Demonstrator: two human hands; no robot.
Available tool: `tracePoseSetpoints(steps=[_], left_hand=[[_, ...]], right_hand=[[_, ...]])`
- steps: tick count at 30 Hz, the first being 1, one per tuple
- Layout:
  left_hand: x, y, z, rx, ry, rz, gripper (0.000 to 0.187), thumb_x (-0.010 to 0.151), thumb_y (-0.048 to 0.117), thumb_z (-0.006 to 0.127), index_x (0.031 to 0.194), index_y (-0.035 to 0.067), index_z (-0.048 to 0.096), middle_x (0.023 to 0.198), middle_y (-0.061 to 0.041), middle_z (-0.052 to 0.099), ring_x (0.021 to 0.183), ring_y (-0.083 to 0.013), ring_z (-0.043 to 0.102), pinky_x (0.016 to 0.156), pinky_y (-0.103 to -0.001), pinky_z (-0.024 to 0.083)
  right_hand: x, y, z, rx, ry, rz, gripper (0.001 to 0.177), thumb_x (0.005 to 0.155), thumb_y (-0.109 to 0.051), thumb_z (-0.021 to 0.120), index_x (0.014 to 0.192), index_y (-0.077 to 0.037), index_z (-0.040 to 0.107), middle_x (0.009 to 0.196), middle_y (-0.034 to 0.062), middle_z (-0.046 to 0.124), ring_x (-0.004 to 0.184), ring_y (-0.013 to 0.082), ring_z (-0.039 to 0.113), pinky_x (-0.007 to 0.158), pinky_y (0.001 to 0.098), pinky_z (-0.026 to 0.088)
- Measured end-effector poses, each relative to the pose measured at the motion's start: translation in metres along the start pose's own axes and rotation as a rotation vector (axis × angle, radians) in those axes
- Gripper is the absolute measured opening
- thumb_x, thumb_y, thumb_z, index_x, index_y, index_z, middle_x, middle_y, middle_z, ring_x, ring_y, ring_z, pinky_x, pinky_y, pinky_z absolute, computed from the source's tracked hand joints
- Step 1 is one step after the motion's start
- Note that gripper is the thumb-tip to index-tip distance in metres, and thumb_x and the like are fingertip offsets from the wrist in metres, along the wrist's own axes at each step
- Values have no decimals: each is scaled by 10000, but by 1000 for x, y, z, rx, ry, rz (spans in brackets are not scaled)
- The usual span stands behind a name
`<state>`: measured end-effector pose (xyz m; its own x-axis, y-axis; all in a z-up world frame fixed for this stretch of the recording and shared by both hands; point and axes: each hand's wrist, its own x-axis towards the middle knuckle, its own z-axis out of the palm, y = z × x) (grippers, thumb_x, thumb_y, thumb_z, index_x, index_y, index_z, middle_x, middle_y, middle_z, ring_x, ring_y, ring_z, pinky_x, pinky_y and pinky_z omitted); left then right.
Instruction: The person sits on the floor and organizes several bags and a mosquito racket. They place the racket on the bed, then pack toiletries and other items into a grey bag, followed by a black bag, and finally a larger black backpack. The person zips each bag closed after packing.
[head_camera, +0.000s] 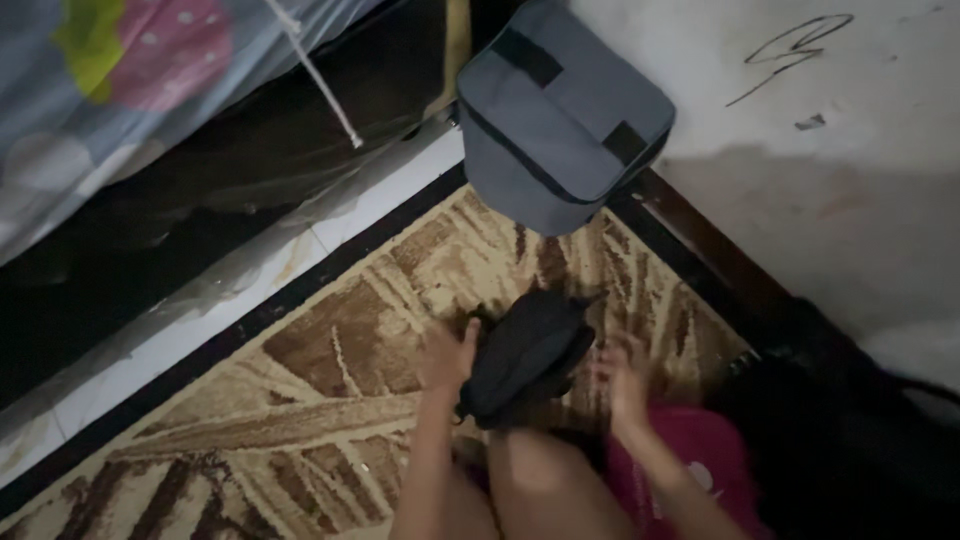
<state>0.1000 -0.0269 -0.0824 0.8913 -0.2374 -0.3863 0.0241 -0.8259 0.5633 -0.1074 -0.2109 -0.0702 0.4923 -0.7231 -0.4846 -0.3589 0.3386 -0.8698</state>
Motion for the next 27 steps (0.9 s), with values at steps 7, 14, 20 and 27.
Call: tracePoseSetpoints(steps=[7,14,20,27], left_hand=[[18,-51,16,-574,-468,-242,1106,714,717,732,1541,42,442,1514,-209,541,1407,-326,517,1168,-439,399],[-5,-36,-39,-963,3,54,732,914,437,782,1333,-137,608,1214,-242,670,1092,-360,619,951,-437,478],[34,-63,-8,-774,129,235,470,1013,339,723,1198,-81,622,998,-140,676,902,-209,616,822,-364,515],[29,-123,37,-654,219,362,300,970,132,617,1245,11,628,1073,-155,700,966,-264,670,900,-381,534]], right_hand=[[-52,-6,33,-41,-278,191,345,950,-369,579,1092,-56,563,807,78,613,669,213,704,551,336,536],[-54,-19,65,-284,-120,-162,216,970,-335,644,1006,-123,627,678,65,567,578,187,602,517,315,458],[-85,-39,92,-1058,-770,-1344,295,846,-241,711,1137,-191,708,974,85,553,920,265,568,610,330,512],[-74,-59,128,-1438,-637,-1608,316,779,-211,654,1090,-229,712,1101,42,532,1081,259,520,702,349,545]])
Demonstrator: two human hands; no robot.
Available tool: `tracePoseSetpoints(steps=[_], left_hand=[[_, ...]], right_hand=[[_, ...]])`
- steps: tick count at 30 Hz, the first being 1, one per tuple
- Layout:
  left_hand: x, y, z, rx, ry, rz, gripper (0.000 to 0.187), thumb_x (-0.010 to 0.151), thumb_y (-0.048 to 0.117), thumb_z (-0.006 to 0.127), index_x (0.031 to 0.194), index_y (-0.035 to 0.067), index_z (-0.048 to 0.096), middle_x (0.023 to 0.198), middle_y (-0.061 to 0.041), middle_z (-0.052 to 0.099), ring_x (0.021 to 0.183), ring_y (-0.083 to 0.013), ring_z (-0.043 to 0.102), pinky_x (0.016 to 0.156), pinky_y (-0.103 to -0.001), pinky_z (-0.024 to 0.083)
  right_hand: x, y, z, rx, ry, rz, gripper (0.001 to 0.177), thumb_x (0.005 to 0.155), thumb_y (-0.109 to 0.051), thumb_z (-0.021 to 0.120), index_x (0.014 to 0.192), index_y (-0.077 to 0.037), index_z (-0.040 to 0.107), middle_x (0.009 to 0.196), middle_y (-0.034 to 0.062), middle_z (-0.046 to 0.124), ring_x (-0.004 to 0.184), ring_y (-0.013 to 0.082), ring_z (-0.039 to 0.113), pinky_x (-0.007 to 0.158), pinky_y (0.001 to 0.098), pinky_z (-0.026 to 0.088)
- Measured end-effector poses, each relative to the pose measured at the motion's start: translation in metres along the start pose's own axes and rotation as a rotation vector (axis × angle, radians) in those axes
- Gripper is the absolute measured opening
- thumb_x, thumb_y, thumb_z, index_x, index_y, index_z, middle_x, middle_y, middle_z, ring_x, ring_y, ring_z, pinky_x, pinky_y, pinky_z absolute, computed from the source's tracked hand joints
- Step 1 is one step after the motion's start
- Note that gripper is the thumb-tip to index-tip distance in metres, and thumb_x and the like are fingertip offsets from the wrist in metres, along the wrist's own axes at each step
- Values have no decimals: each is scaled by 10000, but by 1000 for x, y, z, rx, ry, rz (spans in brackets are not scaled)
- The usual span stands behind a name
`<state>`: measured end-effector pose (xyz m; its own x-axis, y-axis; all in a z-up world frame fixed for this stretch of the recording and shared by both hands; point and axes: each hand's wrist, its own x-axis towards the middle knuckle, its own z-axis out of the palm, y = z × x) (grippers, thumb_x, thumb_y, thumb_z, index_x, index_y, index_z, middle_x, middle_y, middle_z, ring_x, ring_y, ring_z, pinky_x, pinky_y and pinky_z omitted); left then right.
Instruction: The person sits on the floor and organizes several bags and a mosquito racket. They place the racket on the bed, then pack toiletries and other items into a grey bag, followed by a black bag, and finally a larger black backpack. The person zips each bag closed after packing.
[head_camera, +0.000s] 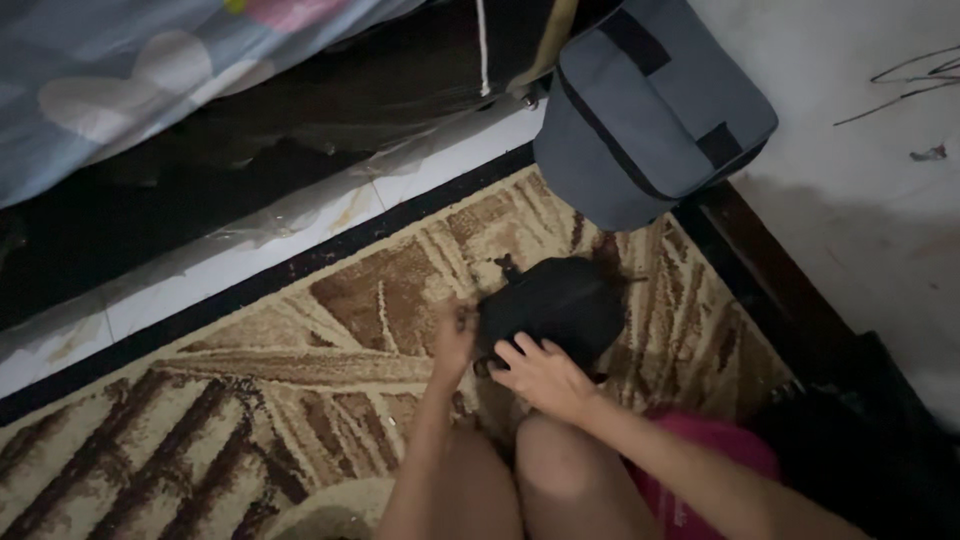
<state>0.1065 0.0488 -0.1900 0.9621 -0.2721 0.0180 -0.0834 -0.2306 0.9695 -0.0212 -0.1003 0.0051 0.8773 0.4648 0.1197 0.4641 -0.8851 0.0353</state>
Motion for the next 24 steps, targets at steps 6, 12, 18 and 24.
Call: tracePoseSetpoints(steps=[6,12,18,24], left_hand=[[-52,62,-41,75,-178,227,618,755,1,625,1350,-35,460,1202,-227,609,1142,-385,570,987,-469,440],[-73,148,-78,67,-398,-290,442,736,161,871,1015,15,561,852,-207,653,810,-383,654,706,-483,539],[-74,160,-37,444,-261,99,249,862,308,738,958,78,738,892,-184,736,830,-388,689,702,-479,532],[-81,133,-27,585,-410,114,350,919,403,715,811,70,733,826,-181,722,760,-377,697,673,-477,532]], right_hand=[[5,-2,-2,193,198,9,129,843,-256,733,931,-163,720,983,50,551,956,231,595,666,355,537],[3,-26,9,646,387,519,174,908,-220,759,936,-50,739,936,53,617,632,181,614,580,323,506],[3,-38,-1,780,461,757,213,899,-212,776,941,-4,760,863,45,637,583,136,610,556,286,486],[-8,-33,7,931,598,923,215,925,-189,762,978,19,779,832,49,628,688,138,588,641,282,476]])
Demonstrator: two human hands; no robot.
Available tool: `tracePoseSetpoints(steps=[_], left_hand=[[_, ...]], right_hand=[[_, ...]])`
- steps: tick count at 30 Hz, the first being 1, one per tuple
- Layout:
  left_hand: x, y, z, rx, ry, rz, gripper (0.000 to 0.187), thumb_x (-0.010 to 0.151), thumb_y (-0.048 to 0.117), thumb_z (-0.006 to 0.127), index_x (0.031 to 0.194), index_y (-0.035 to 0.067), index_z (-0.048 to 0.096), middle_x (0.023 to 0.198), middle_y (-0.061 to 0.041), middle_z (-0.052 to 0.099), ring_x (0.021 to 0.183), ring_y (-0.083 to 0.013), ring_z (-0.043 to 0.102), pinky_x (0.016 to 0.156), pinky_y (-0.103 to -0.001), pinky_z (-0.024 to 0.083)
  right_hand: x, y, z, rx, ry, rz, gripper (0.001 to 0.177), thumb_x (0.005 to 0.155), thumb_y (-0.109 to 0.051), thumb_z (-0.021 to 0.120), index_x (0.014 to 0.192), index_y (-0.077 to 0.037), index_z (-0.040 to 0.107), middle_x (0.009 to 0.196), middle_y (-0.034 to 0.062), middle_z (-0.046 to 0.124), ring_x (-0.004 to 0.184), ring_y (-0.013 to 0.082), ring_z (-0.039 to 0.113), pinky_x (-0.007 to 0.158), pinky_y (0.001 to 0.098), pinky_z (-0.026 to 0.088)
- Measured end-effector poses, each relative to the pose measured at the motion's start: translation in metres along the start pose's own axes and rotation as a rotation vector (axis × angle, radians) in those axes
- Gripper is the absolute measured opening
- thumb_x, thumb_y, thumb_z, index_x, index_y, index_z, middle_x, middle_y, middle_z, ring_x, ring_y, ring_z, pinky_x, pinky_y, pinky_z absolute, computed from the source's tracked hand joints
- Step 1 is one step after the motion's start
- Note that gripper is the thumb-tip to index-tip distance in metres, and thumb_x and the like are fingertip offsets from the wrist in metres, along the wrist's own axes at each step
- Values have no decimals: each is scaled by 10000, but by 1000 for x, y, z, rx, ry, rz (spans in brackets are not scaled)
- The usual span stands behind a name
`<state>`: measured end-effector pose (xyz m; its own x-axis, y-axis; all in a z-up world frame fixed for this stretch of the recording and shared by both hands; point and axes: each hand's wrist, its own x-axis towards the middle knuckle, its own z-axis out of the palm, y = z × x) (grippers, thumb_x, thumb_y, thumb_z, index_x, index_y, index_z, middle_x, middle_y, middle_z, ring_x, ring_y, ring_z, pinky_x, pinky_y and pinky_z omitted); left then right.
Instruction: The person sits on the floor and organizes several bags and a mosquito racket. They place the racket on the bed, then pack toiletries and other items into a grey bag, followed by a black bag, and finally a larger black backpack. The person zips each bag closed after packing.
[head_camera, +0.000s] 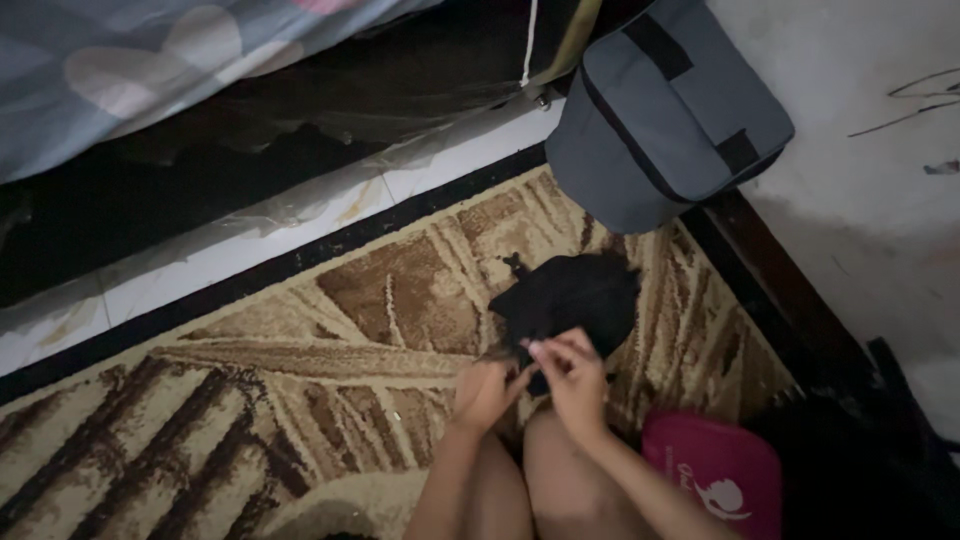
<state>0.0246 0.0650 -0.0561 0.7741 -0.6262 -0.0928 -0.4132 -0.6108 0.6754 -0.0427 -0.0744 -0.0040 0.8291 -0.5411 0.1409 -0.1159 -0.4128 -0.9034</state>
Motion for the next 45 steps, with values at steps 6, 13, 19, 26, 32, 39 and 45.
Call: tracePoseSetpoints(steps=[6,13,19,26,32,39,45], left_hand=[[-9,-1,3,139,-24,16,478,941,522,643,758,96,757,680,-188,687,651,-389,677,575,-509,513],[2,60,-30,148,147,-9,522,823,579,719,676,79,734,670,-138,689,664,-337,696,608,-445,545],[87,127,-12,248,427,361,615,702,557,772,1024,37,709,977,-127,695,940,-365,693,657,-422,572],[148,106,31,422,-64,489,140,933,240,616,1023,160,688,1025,-62,706,928,-278,715,693,-428,573],[145,89,13,292,75,524,189,972,322,597,1009,163,692,993,-48,713,862,-292,719,654,-458,559],[160,85,-12,194,82,227,323,1025,421,529,1144,176,702,1110,-68,738,925,-334,714,731,-504,559],[189,52,1,98,101,-104,516,998,596,495,1125,183,776,1042,-166,762,974,-375,718,862,-501,555]], right_hand=[[61,59,-42,100,420,237,170,971,-161,744,960,6,778,966,82,741,884,163,639,837,320,504],[96,82,-103,227,284,314,233,985,-200,743,1080,0,814,1012,71,737,909,152,638,881,301,501],[88,59,-101,372,251,435,253,940,-209,741,1066,5,792,1008,47,780,889,128,690,869,285,535],[101,82,-110,292,345,579,266,890,-217,845,1020,9,791,825,4,674,682,116,541,659,334,454],[118,111,-91,500,398,977,176,856,-221,835,988,-134,756,658,-52,525,569,113,453,566,319,349],[134,135,-45,354,344,628,419,947,-389,739,1236,-93,674,1029,-23,672,835,88,629,743,303,513],[85,152,-48,60,17,517,622,975,-496,628,1433,-94,503,1167,132,590,882,267,604,823,411,533]])
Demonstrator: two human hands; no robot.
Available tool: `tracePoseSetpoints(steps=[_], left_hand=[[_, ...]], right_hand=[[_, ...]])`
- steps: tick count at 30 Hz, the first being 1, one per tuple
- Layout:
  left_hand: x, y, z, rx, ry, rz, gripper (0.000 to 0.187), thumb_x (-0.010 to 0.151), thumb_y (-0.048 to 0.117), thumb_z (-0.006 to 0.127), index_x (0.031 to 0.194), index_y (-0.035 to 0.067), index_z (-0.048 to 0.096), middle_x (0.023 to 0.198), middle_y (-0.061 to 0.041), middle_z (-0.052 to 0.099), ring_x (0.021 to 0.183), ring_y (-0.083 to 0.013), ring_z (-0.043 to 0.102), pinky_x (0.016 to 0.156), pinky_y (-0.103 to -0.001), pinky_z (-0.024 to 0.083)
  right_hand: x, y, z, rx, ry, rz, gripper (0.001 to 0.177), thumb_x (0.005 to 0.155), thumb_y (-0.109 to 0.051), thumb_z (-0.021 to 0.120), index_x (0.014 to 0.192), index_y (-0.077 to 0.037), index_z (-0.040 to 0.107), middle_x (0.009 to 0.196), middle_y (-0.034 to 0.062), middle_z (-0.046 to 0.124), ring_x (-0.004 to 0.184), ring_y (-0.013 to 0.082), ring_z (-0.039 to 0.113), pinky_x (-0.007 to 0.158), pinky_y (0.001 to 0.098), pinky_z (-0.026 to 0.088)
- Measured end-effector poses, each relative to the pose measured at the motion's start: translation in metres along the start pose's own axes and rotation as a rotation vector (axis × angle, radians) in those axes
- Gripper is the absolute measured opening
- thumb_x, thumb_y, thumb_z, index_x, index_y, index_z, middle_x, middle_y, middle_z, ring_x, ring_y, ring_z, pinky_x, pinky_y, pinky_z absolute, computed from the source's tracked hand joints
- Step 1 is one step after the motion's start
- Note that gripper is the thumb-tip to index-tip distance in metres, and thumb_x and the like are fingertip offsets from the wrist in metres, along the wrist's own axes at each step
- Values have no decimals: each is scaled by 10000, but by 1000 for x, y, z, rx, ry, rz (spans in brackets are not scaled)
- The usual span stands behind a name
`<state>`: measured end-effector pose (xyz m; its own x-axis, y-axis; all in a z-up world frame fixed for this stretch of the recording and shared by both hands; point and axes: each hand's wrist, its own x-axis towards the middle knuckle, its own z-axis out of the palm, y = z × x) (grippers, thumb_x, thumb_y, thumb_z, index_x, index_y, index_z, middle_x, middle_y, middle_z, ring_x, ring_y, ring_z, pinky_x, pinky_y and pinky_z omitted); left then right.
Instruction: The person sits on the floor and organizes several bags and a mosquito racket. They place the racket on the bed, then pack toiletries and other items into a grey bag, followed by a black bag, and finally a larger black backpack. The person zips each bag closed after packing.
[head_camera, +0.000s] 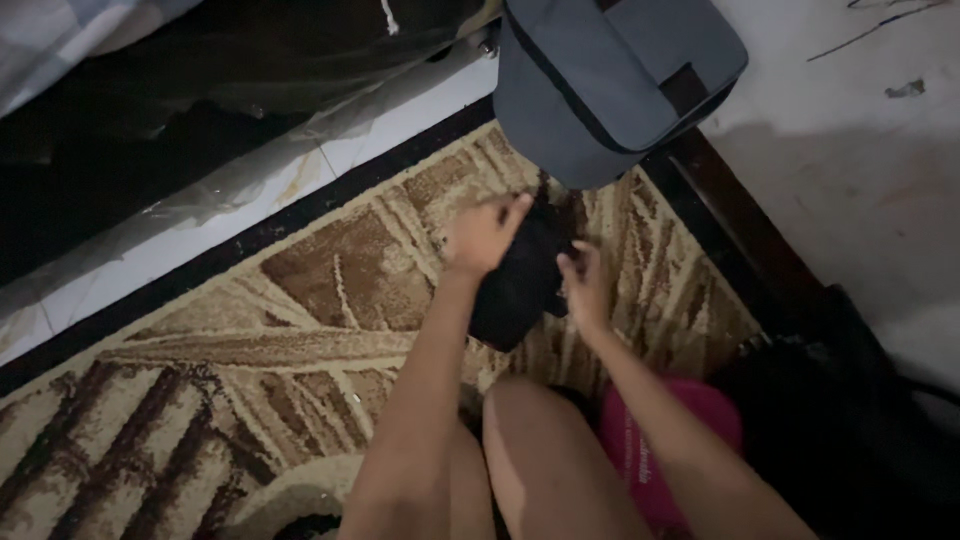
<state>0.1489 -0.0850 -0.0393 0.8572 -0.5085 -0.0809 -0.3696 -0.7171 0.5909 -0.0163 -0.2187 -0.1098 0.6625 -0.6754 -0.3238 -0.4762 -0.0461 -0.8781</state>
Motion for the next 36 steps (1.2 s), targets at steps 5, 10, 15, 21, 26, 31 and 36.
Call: tracePoseSetpoints(steps=[5,10,15,21,26,31,36], left_hand=[[-15,-76,24,-2,-46,-555,678,914,665,438,1288,138,643,1181,-204,707,1064,-386,708,869,-511,583],[-24,-141,73,-212,-452,-584,799,992,769,337,1505,189,531,1422,-190,593,1234,-361,619,1036,-465,494],[-28,-177,120,-1126,-281,-313,502,918,269,726,1337,-4,675,1336,-178,698,1188,-273,682,1017,-378,491],[-43,-171,81,-1257,372,-534,171,808,-42,691,971,9,697,876,-69,707,724,-186,642,612,-369,560],[-45,-140,-22,-693,625,-135,332,954,56,902,865,-68,606,819,-138,535,750,-177,449,697,-414,460],[-74,-76,-55,-259,450,381,302,846,18,742,1137,97,744,1051,-99,635,917,-298,672,811,-435,562],[-82,-63,-59,22,283,391,363,878,117,736,1227,159,645,1261,-101,586,963,-366,639,846,-489,540]], right_hand=[[-14,45,-4,120,-214,-83,687,1065,-463,568,1559,-109,248,1309,5,485,1247,138,488,1051,399,405],[-10,61,3,130,-218,2,730,992,-487,597,1492,-73,262,1251,196,487,1158,306,532,1046,447,457],[-5,43,2,-83,-258,234,687,1017,-582,581,1463,-106,365,1330,47,454,1269,221,475,1045,430,387],[-10,-16,-15,-183,-246,26,441,1013,-244,696,1138,133,506,951,303,535,760,359,624,701,439,569],[-21,-85,-35,-52,-404,63,167,940,-4,665,1093,-62,634,843,81,680,734,170,669,655,313,555],[-18,-115,-5,193,-412,-164,114,1018,-50,685,1130,-34,675,945,69,669,807,115,645,733,288,551],[-3,-100,41,200,-379,-336,86,1032,-79,690,1105,-39,712,972,60,715,807,114,673,741,279,549]])
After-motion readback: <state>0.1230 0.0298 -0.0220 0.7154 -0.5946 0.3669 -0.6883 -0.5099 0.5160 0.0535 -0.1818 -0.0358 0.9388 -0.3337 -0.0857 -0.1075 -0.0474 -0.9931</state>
